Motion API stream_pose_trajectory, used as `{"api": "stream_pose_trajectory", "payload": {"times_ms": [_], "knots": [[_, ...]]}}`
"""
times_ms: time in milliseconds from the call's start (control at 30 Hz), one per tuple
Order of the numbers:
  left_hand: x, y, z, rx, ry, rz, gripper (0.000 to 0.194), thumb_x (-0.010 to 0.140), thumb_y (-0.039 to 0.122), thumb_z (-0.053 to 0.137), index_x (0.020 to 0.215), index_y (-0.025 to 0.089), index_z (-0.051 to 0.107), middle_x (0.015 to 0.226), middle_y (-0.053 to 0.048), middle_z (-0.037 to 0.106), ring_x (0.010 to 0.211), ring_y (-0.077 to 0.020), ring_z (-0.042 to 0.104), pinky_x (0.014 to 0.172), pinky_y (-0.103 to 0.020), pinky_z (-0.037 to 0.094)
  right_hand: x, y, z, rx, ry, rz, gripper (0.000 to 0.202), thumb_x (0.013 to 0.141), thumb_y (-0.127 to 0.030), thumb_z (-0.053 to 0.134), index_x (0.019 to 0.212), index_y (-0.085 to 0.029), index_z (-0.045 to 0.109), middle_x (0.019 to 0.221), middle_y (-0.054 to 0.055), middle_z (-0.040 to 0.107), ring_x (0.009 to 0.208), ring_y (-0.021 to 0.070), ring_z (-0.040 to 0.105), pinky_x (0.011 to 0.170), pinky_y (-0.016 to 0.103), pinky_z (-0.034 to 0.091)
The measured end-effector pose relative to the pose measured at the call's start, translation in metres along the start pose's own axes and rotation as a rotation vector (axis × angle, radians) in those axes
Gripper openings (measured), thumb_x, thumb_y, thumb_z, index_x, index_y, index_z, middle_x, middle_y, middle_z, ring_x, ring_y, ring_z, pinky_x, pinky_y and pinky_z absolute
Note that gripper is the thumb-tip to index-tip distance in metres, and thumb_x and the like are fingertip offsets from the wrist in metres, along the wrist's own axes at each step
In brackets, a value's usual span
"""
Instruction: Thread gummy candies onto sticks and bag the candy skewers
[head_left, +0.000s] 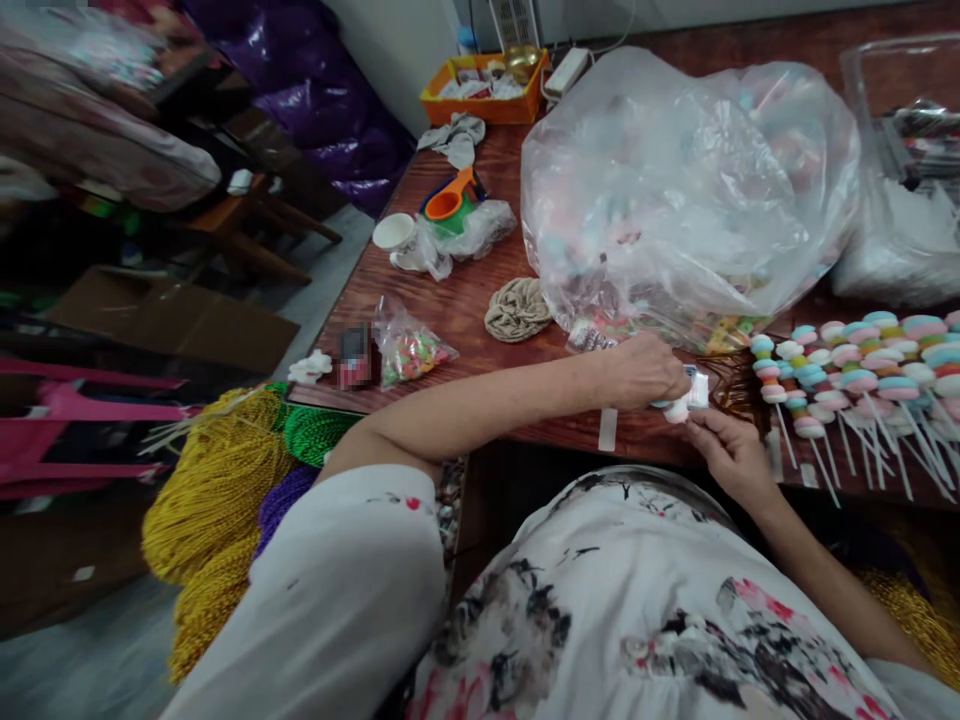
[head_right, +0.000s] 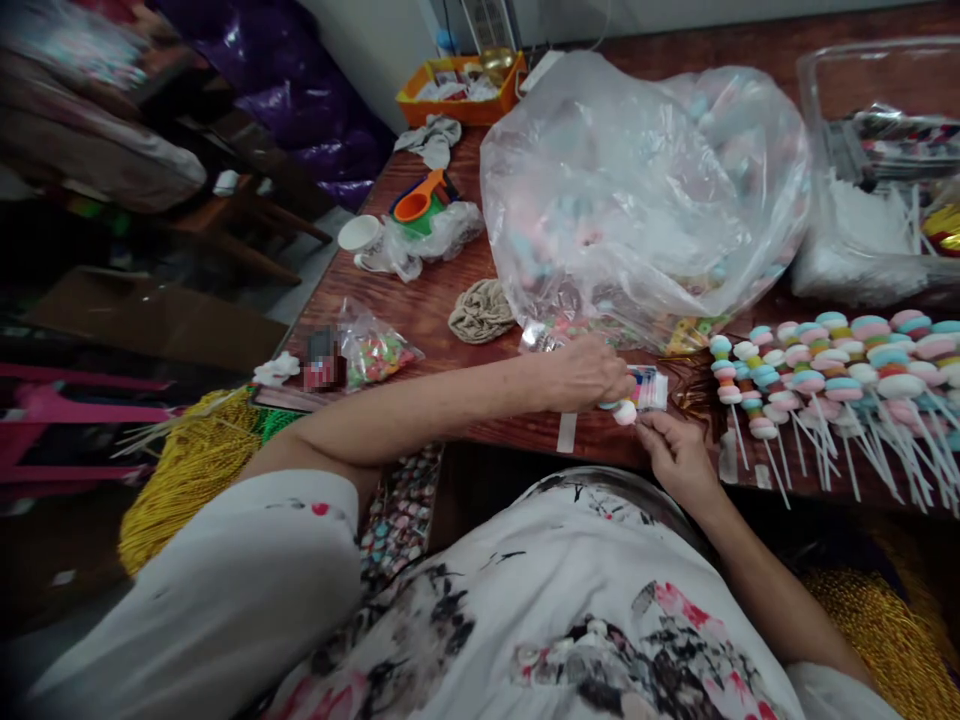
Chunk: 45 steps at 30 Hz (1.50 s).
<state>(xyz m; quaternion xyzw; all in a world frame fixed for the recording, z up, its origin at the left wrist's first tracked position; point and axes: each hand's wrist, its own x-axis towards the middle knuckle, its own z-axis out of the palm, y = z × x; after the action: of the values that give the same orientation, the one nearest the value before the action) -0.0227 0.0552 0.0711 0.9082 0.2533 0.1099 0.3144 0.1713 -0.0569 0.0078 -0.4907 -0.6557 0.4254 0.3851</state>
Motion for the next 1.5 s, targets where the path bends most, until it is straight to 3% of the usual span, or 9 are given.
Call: {"api": "stream_pose_trajectory", "payload": {"times_ms": [200, 367, 533, 733, 933, 1033, 1200, 1300, 1500], "knots": [[-0.018, 0.026, -0.023, -0.424, 0.411, 0.013, 0.016, 0.069, 0.021, 0.072, 0.083, 0.023, 0.065, 0.093, -0.008, 0.065, 0.109, -0.0292, 0.056, 0.098, -0.046, 0.038, 0.011, 0.01, 0.008, 0.619, 0.183, 0.319, 0.025, 0.081, -0.04, 0.069, 0.074, -0.018, 0.062, 0.051, -0.008, 0.036, 0.043, 0.0048, 0.025, 0.04, 0.02, 0.016], [-0.046, 0.028, 0.018, -0.876, 1.045, -0.311, 0.041, 0.058, 0.031, 0.088, 0.085, 0.022, 0.06, 0.087, -0.002, 0.062, 0.097, -0.0203, 0.061, 0.088, -0.034, 0.048, 0.008, 0.012, 0.01, 0.618, 0.344, 0.25, 0.019, 0.084, -0.037, 0.067, 0.083, -0.018, 0.066, 0.056, -0.005, 0.046, 0.049, 0.0062, 0.035, 0.043, 0.019, 0.023], [-0.026, 0.008, 0.032, -1.458, 0.875, -0.298, 0.067, 0.051, 0.063, 0.085, 0.096, 0.022, 0.057, 0.095, -0.003, 0.065, 0.095, -0.021, 0.066, 0.081, -0.034, 0.052, 0.004, 0.005, 0.025, 0.406, 0.272, 0.11, 0.016, 0.089, -0.032, 0.061, 0.085, -0.018, 0.068, 0.056, -0.004, 0.05, 0.051, 0.0084, 0.043, 0.048, 0.022, 0.034], [-0.01, 0.005, 0.003, -1.481, 0.812, -0.383, 0.039, 0.083, 0.057, 0.062, 0.077, 0.02, 0.051, 0.06, 0.004, 0.048, 0.079, -0.0189, 0.068, 0.08, -0.037, 0.056, -0.001, 0.006, 0.022, -0.133, 0.362, -0.232, 0.015, 0.084, -0.019, 0.063, 0.094, -0.022, 0.073, 0.065, 0.0, 0.066, 0.058, 0.0132, 0.06, 0.058, 0.026, 0.046], [-0.009, 0.002, 0.017, -1.53, 0.851, -0.55, 0.049, 0.085, 0.067, 0.055, 0.073, 0.02, 0.044, 0.06, 0.005, 0.043, 0.063, -0.0121, 0.06, 0.072, -0.032, 0.054, -0.005, 0.019, 0.014, -0.6, 0.368, -0.445, 0.03, 0.078, -0.012, 0.061, 0.101, -0.024, 0.075, 0.079, 0.005, 0.075, 0.064, 0.0158, 0.063, 0.061, 0.028, 0.045], [-0.006, 0.005, 0.024, -1.52, 0.941, -0.527, 0.047, 0.086, 0.065, 0.054, 0.075, 0.02, 0.046, 0.06, 0.006, 0.039, 0.054, -0.0077, 0.049, 0.071, -0.029, 0.052, -0.001, 0.013, 0.026, -0.426, 0.328, -0.361, 0.022, 0.081, -0.017, 0.061, 0.097, -0.022, 0.075, 0.078, 0.006, 0.074, 0.065, 0.0158, 0.063, 0.062, 0.028, 0.047], [-0.012, 0.008, 0.024, -1.528, 0.987, -0.434, 0.052, 0.086, 0.072, 0.045, 0.093, 0.023, 0.058, 0.06, 0.006, 0.038, 0.048, -0.0072, 0.037, 0.068, -0.031, 0.051, 0.009, 0.0, 0.037, 0.431, 0.094, 0.189, 0.018, 0.087, -0.035, 0.06, 0.078, -0.02, 0.064, 0.052, -0.005, 0.045, 0.043, 0.008, 0.035, 0.042, 0.023, 0.028], [-0.019, 0.007, 0.025, -1.499, 0.936, -0.449, 0.05, 0.078, 0.065, 0.063, 0.103, 0.022, 0.061, 0.062, 0.006, 0.041, 0.05, -0.0075, 0.037, 0.067, -0.032, 0.049, 0.012, -0.002, 0.039, 0.783, -0.014, 0.363, 0.024, 0.081, -0.041, 0.067, 0.075, -0.019, 0.059, 0.049, -0.009, 0.033, 0.04, 0.0052, 0.022, 0.041, 0.022, 0.018], [-0.019, 0.011, 0.036, -1.548, 0.764, -0.278, 0.042, 0.066, 0.039, 0.079, 0.098, 0.023, 0.057, 0.058, 0.01, 0.031, 0.049, -0.0059, 0.036, 0.068, -0.029, 0.047, 0.007, -0.002, 0.056, 0.661, 0.063, 0.327, 0.024, 0.086, -0.042, 0.064, 0.081, -0.019, 0.061, 0.051, -0.007, 0.04, 0.043, 0.0056, 0.028, 0.041, 0.021, 0.019]]}}
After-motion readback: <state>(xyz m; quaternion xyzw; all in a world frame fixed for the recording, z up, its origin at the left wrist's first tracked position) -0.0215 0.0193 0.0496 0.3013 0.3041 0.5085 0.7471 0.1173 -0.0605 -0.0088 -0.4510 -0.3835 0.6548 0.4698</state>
